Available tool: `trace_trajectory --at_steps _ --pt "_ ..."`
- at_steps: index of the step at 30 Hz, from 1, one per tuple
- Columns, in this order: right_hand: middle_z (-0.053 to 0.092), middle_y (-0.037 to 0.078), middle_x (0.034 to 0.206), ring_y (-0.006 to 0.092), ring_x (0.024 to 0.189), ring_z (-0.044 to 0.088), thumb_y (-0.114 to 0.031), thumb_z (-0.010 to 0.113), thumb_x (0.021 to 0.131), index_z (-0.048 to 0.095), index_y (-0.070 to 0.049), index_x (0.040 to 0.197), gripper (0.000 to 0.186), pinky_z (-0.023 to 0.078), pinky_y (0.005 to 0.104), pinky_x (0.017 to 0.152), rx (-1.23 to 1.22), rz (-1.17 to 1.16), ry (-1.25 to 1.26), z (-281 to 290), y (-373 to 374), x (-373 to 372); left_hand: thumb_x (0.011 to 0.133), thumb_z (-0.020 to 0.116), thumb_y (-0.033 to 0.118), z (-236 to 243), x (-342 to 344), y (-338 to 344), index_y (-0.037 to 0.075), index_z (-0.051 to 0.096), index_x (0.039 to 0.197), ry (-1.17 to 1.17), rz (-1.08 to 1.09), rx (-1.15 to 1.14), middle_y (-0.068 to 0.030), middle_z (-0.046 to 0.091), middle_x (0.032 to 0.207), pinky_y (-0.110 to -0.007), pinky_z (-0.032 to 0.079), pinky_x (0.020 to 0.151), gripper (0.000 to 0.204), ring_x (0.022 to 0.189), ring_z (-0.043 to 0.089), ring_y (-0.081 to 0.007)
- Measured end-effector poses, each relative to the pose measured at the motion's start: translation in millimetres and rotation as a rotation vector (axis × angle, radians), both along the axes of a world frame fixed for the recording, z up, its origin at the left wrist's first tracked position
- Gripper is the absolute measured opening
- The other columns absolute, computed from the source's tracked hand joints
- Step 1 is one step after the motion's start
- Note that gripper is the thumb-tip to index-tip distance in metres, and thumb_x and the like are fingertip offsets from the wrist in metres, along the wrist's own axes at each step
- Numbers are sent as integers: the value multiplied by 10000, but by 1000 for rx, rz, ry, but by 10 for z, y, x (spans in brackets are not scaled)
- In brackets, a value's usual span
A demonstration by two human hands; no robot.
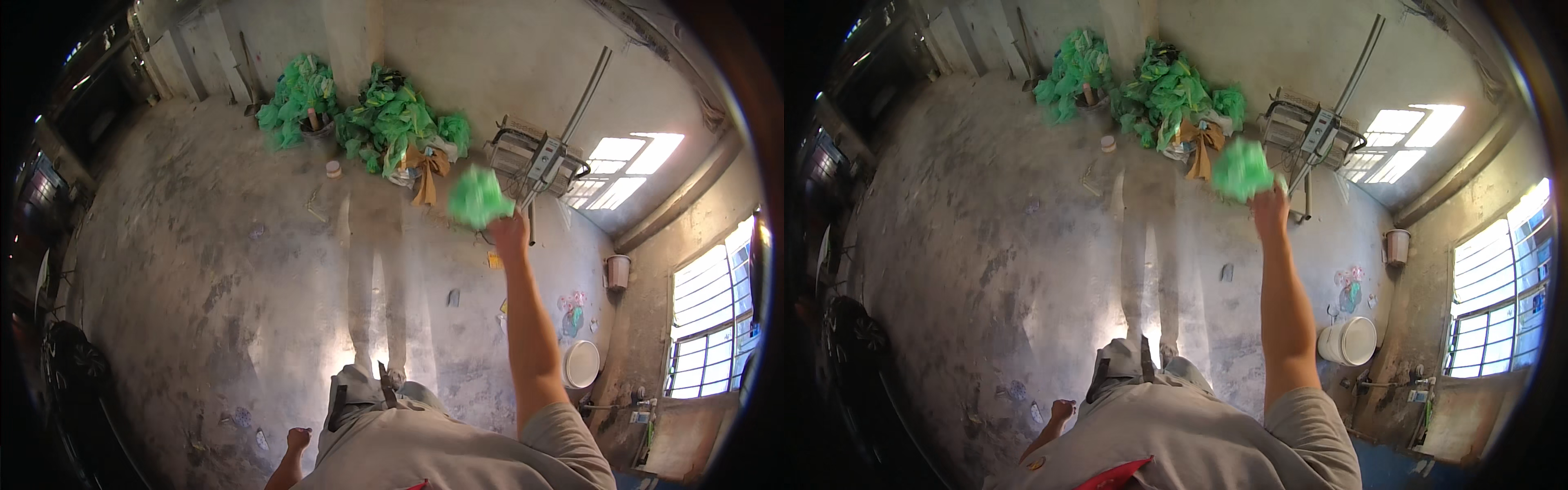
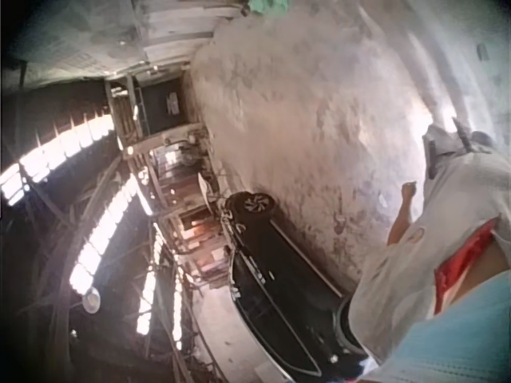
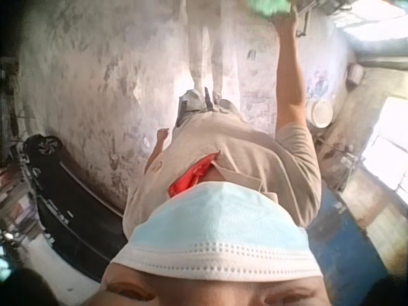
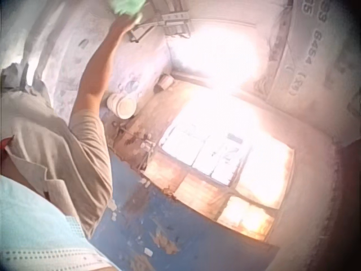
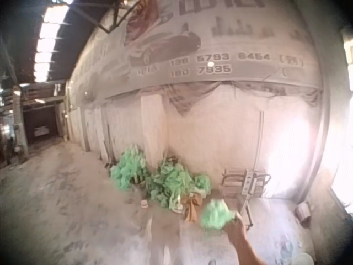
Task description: The person removes a green protective sheet from a black car, then sits on the floor and uses a heat gun to apply heat to the rear wheel arch area. The person repeatedly moves the heat gun along the yellow masking tape line and touches the panel with their hand.
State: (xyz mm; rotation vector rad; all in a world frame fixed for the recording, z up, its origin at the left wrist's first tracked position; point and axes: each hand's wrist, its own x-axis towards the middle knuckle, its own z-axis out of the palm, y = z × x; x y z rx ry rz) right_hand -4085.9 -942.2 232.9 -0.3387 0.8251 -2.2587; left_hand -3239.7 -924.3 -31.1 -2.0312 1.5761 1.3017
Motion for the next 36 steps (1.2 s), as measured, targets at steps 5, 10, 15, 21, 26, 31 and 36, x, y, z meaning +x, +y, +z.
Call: trace_trajectory --at_steps 5,10,15,21,26,31,36 --pt "670 77 1102 187 1027 637 -241 611 992 581 -4 1265 363 535 362 856 289 -493 573 1724 -974 -143 942 522 484 -90 -874 -998 39 751 884 -197 -924 -144 -199 730 973 -483 543 843 503 945 689 -410" --pt "683 76 979 151 829 633 -224 637 981 610 26 1201 334 527 322 756 725 -2 809 733 -785 480 960 491 421 -188 -2472 -2409 85 719 1027 -67 -765 -136 -178 701 1021 -492 526 871 412 986 666 -381" --pt "689 75 853 134 776 617 -296 663 960 673 48 1058 358 500 295 716 1397 103 155 -472 554 1385 920 642 322 430 -4266 -3412 16 714 958 424 -522 -78 -59 686 786 -357 505 717 317 748 643 -163" --pt "705 115 1062 213 969 646 -314 638 992 660 20 1174 381 500 340 881 1272 -184 -146 -392 867 2212 945 664 265 1252 -5849 -3265 -16 693 1089 491 -691 154 -62 714 974 -285 498 831 317 903 648 -134" --pt "637 211 1303 349 1194 604 -499 428 1036 586 -42 1354 579 439 402 1051 1337 366 -64 -1130 1106 2633 976 647 247 1105 -6543 -3062 -11 671 1146 367 -1042 312 -64 711 993 -271 493 843 311 920 648 -126" --pt "687 226 1039 278 938 669 -635 395 1007 633 73 1175 766 522 379 858 1675 -285 -302 -2020 2582 3268 957 665 360 1343 -6637 -2495 -12 695 1052 299 -1232 250 -51 700 882 -281 497 740 384 783 633 -129" --pt "713 165 956 258 894 668 -590 518 983 684 25 1076 644 509 367 818 1349 -337 -405 -1829 2527 3289 930 721 368 1770 -6622 -1681 -38 646 1183 -82 -1434 419 -40 693 864 -267 468 650 484 716 615 -112"
